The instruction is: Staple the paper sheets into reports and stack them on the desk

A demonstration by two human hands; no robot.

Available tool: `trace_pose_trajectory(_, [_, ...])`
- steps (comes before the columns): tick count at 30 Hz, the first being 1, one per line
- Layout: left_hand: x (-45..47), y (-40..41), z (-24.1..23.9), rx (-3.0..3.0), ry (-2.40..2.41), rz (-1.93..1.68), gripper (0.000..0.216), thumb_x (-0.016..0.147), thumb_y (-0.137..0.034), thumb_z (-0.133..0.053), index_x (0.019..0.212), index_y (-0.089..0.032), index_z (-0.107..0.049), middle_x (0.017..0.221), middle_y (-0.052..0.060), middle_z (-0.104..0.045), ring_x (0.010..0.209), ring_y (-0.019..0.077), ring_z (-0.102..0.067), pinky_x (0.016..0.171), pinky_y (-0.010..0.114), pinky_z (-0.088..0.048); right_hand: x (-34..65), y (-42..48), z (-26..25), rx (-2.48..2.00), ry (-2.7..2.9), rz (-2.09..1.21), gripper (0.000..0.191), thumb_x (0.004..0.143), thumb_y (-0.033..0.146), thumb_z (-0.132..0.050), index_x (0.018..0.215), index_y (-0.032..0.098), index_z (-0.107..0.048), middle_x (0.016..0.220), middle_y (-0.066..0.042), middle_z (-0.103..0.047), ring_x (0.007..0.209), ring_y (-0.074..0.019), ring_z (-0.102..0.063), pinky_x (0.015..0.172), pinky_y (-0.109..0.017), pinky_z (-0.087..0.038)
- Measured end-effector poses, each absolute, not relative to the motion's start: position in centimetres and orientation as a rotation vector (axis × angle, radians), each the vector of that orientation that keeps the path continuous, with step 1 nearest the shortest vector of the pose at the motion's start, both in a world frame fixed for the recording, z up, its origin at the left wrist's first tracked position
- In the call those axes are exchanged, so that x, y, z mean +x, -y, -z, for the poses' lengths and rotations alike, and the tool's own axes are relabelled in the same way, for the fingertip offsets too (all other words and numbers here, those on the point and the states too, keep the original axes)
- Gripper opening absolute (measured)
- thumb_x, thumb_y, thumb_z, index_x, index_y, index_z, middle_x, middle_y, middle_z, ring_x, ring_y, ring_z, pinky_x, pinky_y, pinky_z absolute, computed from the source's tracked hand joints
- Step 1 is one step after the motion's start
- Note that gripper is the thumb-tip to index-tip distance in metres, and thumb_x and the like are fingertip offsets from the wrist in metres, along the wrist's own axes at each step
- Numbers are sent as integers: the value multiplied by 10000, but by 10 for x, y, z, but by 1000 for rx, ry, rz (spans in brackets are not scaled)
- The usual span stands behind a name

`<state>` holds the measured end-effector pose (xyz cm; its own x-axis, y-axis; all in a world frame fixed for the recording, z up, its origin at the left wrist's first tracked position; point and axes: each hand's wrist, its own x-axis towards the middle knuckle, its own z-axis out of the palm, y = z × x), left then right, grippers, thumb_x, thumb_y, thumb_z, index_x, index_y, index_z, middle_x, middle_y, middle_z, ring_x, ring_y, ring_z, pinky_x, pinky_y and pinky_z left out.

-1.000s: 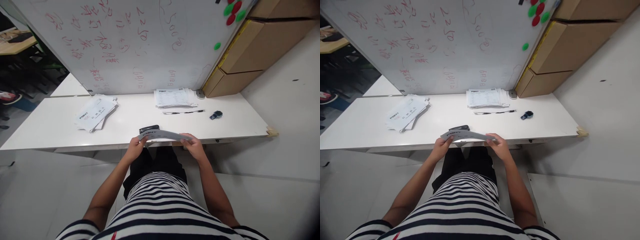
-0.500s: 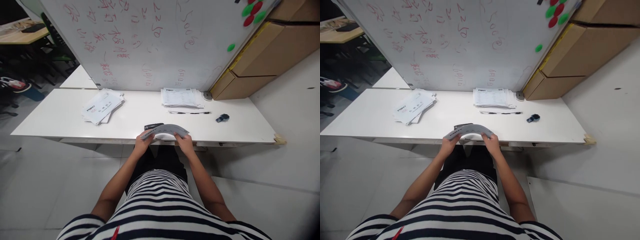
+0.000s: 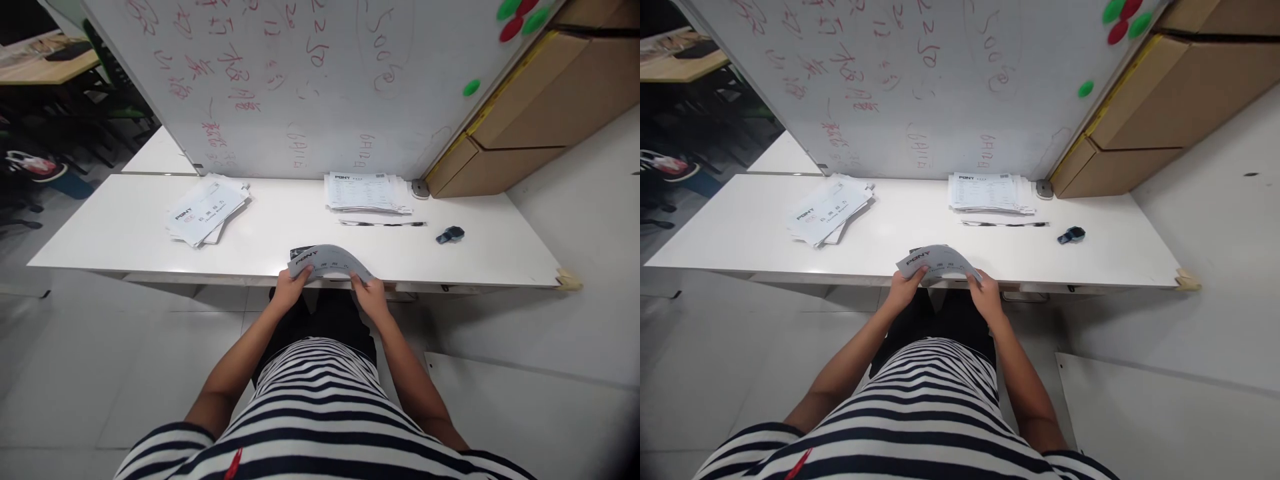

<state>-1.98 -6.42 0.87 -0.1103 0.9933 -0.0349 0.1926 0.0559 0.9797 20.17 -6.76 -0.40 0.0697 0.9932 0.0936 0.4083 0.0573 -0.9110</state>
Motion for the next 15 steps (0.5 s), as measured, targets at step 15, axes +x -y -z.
trace_pose_trajectory(15, [-27, 6, -2, 2317, -1770, -702, 498, 841, -434, -604, 1267, -195, -507, 1274, 132, -541, 1208, 316, -457, 1002, 452, -369, 284, 115, 28, -1588, 561, -1097, 480, 572, 373, -808, 967, 118, -715, 980, -107, -740, 886, -289, -693, 793, -401, -558])
